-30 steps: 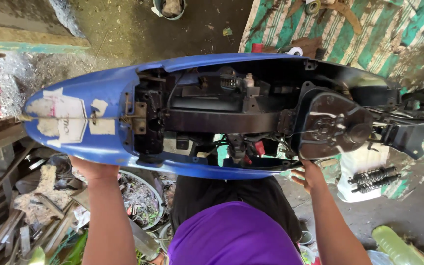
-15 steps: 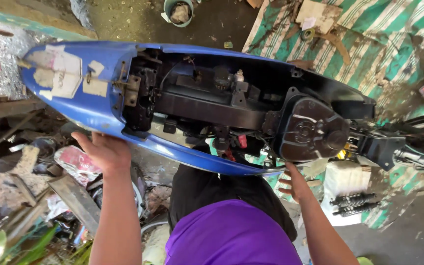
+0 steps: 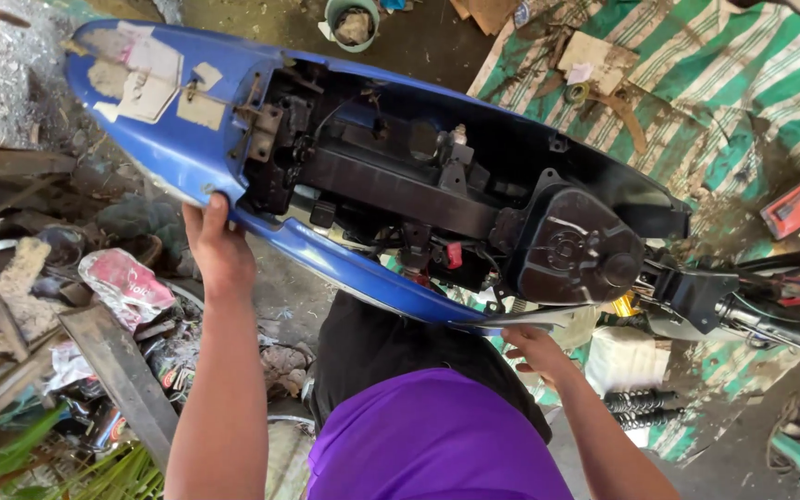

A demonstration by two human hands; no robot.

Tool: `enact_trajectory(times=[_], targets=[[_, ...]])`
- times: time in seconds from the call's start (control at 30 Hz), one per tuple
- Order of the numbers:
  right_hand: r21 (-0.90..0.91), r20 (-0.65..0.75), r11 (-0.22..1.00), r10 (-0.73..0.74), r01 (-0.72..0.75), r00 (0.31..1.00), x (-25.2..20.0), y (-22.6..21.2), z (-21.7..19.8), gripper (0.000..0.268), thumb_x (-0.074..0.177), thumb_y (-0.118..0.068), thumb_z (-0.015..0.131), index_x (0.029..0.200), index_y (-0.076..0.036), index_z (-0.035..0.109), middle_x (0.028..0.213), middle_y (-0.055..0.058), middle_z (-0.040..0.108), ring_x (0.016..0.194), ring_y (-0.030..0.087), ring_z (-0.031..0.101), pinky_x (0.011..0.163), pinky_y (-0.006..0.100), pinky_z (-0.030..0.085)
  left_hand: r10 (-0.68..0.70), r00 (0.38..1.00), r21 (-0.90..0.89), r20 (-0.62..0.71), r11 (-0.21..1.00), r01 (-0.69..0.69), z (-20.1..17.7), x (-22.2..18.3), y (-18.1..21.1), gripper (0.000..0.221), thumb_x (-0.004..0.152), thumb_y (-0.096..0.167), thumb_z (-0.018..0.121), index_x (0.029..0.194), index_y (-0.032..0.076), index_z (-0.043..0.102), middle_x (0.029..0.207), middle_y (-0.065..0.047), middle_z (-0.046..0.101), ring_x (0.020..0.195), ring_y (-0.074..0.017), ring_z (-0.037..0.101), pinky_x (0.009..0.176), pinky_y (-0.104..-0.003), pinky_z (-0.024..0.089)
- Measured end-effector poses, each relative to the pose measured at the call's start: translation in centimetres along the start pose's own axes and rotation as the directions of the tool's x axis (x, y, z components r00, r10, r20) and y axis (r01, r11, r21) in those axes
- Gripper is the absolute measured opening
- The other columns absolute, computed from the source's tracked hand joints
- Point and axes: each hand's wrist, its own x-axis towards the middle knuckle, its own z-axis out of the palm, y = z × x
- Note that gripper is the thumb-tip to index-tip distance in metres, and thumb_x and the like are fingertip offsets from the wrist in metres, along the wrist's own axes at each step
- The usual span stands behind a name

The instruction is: Fitting a blue plastic body panel onto the rear frame of a motorcycle.

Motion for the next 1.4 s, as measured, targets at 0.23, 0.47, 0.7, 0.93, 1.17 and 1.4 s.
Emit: enact_trajectory(times=[0.23, 0.47, 0.7, 0.93, 1.17, 1.4], targets=[[-0.111, 0.037, 0.991, -0.074, 0.078, 0.997, -2.4, -2.7, 2.0, 0.07, 0.098, -0.047, 0.083, 0.149, -0.001, 0.071, 0.139, 0.023, 0.074, 0.118, 0.037, 0.076, 0.1, 0.058, 0.063, -0.16, 0.986, -0.007, 0.041, 0.987, 0.161, -3.0, 0.8, 1.4, 0.058, 0.107, 0.069, 0.069, 0.153, 0.036, 0.057, 0.159, -0.006, 0.055, 0.148, -0.0373, 0.053, 0.122, -0.072, 0.024], [-0.181, 0.013, 0.97, -0.163, 0.163, 0.986, -4.5, -5.3, 3.3, 0.055, 0.094, -0.044, 0.086, 0.13, -0.002, 0.084, 0.107, 0.023, 0.082, 0.099, 0.034, 0.08, 0.089, 0.048, 0.066, -0.253, 0.941, -0.01, -0.225, 0.966, 0.257, -6.7, 0.2, 1.3, 0.053, 0.106, 0.022, 0.07, 0.158, 0.016, 0.055, 0.135, -0.005, 0.067, 0.118, -0.0234, 0.073, 0.107, -0.042, 0.057], [-0.418, 0.138, 0.841, -0.316, 0.344, 0.939, -8.3, -10.9, 6.2, 0.04, 0.102, -0.039, 0.076, 0.125, -0.008, 0.085, 0.119, 0.019, 0.086, 0.116, 0.038, 0.082, 0.098, 0.05, 0.065, -0.413, 0.811, 0.142, -0.415, 0.851, 0.506, -9.1, -2.2, -1.8, 0.067, 0.105, 0.031, 0.087, 0.158, 0.005, 0.055, 0.103, -0.022, 0.078, 0.063, -0.0256, 0.079, 0.051, -0.022, 0.062], [-0.566, 0.197, 0.715, -0.365, 0.409, 0.91, -8.0, -11.6, 8.9, 0.044, 0.099, -0.045, 0.077, 0.127, -0.011, 0.083, 0.124, 0.014, 0.086, 0.123, 0.033, 0.079, 0.104, 0.05, 0.063, -0.41, 0.816, 0.303, -0.407, 0.783, 0.544, -9.8, -5.6, -3.0, 0.089, 0.095, -0.007, 0.08, 0.172, 0.016, 0.043, 0.136, -0.023, 0.077, 0.099, -0.0276, 0.083, 0.075, -0.028, 0.065], [-0.392, 0.296, 0.52, -0.709, 0.759, 0.64, -7.8, -11.9, 13.8, 0.038, 0.095, -0.033, 0.084, 0.13, -0.02, 0.082, 0.119, 0.01, 0.084, 0.116, 0.033, 0.081, 0.097, 0.043, 0.068, -0.789, 0.614, 0.188, 0.005, 0.604, 0.775, -9.2, -15.2, -9.4, 0.081, 0.096, 0.025, 0.075, 0.17, 0.014, 0.043, 0.151, -0.021, 0.066, 0.133, -0.0417, 0.07, 0.111, -0.055, 0.058], [-0.256, 0.466, -0.226, -0.881, 0.94, -0.084, -12.3, -14.1, 20.1, 0.087, 0.114, -0.054, 0.049, 0.178, 0.002, 0.027, 0.176, 0.034, 0.029, 0.158, 0.056, 0.034, 0.132, 0.058, 0.028, -0.538, 0.821, -0.553, 0.188, 0.633, 0.542, 12.4, -24.4, -6.5, 0.116, 0.101, 0.09, 0.038, 0.176, 0.002, 0.024, 0.173, -0.026, 0.042, 0.157, -0.0435, 0.041, 0.13, -0.058, 0.029]])
